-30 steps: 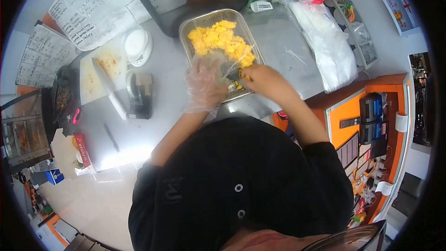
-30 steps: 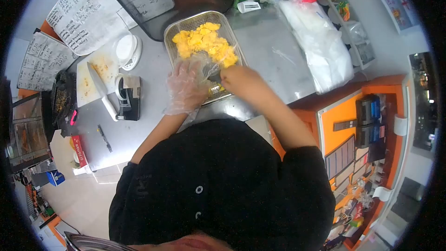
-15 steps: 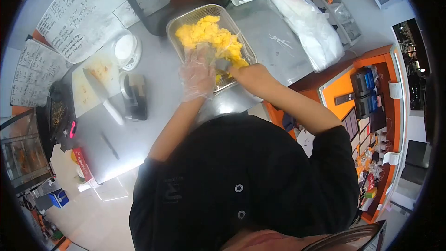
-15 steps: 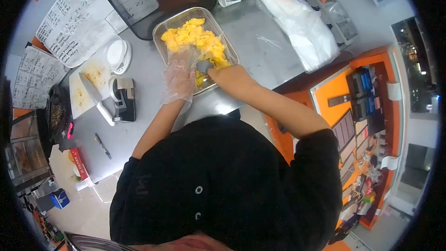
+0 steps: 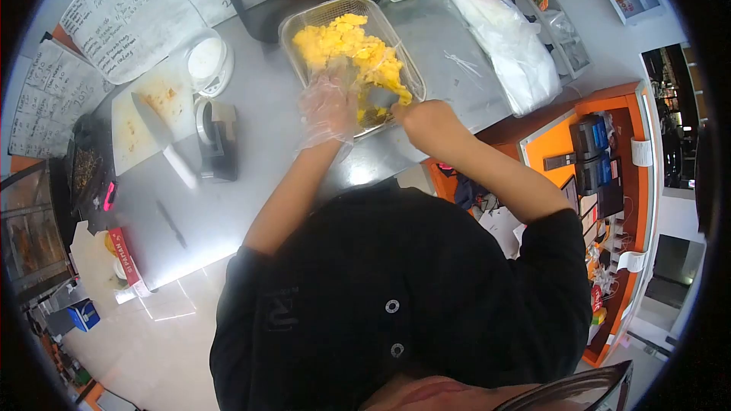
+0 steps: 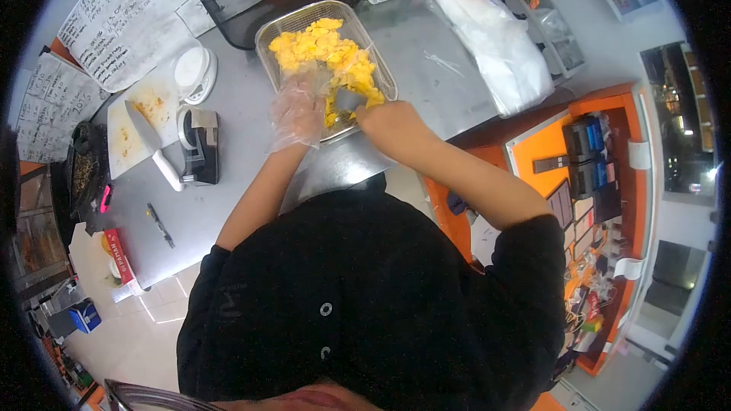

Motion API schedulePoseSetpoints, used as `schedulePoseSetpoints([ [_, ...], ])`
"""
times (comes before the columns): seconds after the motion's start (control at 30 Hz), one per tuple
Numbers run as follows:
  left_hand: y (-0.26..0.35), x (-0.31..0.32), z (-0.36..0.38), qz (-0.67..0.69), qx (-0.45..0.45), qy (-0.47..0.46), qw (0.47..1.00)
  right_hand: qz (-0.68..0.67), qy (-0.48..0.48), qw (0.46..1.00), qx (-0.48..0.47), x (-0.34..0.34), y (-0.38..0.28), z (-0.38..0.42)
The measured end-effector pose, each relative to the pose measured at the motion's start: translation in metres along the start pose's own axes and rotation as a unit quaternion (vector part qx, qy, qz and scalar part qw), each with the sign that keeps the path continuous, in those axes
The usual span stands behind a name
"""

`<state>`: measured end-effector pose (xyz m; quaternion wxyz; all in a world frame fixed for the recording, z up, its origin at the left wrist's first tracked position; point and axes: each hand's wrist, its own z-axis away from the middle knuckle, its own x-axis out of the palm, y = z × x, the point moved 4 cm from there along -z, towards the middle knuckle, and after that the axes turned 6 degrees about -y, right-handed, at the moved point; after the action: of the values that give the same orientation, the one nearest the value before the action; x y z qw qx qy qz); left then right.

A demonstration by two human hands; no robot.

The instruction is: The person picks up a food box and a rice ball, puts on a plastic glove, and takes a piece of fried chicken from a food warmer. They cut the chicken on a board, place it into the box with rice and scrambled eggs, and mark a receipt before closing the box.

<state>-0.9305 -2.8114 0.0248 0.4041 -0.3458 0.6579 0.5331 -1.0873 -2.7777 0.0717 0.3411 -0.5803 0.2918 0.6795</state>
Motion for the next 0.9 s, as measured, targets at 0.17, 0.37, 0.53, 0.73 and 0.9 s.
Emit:
schedulePoseSetpoints([
  [0.17,0.005,-0.004,0.002,0.02,-0.004,0.003,1.0,0.003,-0.009,1.0,-0.007,0.01,0.012,-0.032],
  [0.37,0.0,0.006,0.001,0.01,0.013,0.037,0.999,0.022,-0.07,0.993,0.091,0.033,0.018,-0.056],
  [0.53,0.003,0.0,0.002,0.071,0.015,0.042,0.996,-0.105,-0.084,0.991,0.024,0.044,-0.017,-0.053],
  [0.73,-0.003,0.005,0.002,0.105,-0.018,0.045,0.993,-0.034,-0.064,0.995,0.074,0.009,0.024,-0.061],
  [0.9,-0.001,0.012,0.0,0.159,-0.062,-0.013,0.985,0.014,-0.078,0.997,0.024,0.048,0.007,-0.071],
])
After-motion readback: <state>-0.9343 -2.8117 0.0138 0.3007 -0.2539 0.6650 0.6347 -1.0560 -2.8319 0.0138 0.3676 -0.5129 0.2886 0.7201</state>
